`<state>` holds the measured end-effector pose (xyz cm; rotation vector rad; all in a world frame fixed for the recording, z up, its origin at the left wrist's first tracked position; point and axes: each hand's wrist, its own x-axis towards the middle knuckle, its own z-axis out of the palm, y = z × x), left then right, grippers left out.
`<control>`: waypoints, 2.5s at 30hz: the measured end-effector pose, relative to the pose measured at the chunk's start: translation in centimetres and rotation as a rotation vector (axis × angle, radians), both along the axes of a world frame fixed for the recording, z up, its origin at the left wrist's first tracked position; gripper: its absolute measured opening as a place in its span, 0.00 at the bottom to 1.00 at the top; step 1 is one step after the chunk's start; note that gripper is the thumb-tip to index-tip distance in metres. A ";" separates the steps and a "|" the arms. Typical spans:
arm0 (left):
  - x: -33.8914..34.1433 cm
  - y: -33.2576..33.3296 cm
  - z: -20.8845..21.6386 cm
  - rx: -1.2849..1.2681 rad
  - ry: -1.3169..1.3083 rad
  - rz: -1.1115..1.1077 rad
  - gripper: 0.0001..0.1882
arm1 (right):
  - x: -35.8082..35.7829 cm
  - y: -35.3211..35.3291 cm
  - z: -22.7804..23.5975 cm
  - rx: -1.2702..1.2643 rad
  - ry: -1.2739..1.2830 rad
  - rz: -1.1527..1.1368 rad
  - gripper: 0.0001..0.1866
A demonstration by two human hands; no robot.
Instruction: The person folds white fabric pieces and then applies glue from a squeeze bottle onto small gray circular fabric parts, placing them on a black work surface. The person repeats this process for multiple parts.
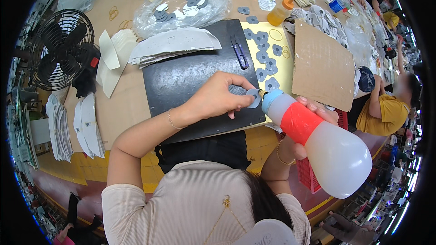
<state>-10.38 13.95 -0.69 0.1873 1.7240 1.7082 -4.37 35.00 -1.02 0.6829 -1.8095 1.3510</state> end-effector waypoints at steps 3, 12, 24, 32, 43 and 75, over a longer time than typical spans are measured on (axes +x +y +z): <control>0.1 0.2 0.2 0.003 -0.004 -0.012 0.10 | 0.1 -0.1 -0.4 0.051 -0.032 -0.037 0.46; 0.0 0.1 -0.3 0.108 -0.075 0.122 0.09 | 1.0 -0.3 -0.8 -0.198 -0.025 -0.043 0.46; -0.1 -0.2 0.0 0.143 -0.061 0.176 0.08 | 1.4 0.9 -1.0 -0.007 -0.121 -0.049 0.45; 0.3 0.8 -0.6 0.065 0.007 0.173 0.07 | 1.4 -0.5 -1.0 -0.185 -0.098 -0.045 0.46; 0.4 1.7 -0.2 0.006 0.112 0.168 0.09 | 1.9 0.6 -0.7 -0.166 -0.167 -0.030 0.46; -7.9 6.4 -2.6 -0.155 0.278 0.103 0.14 | 2.0 1.1 -2.2 -0.382 -0.203 -0.157 0.42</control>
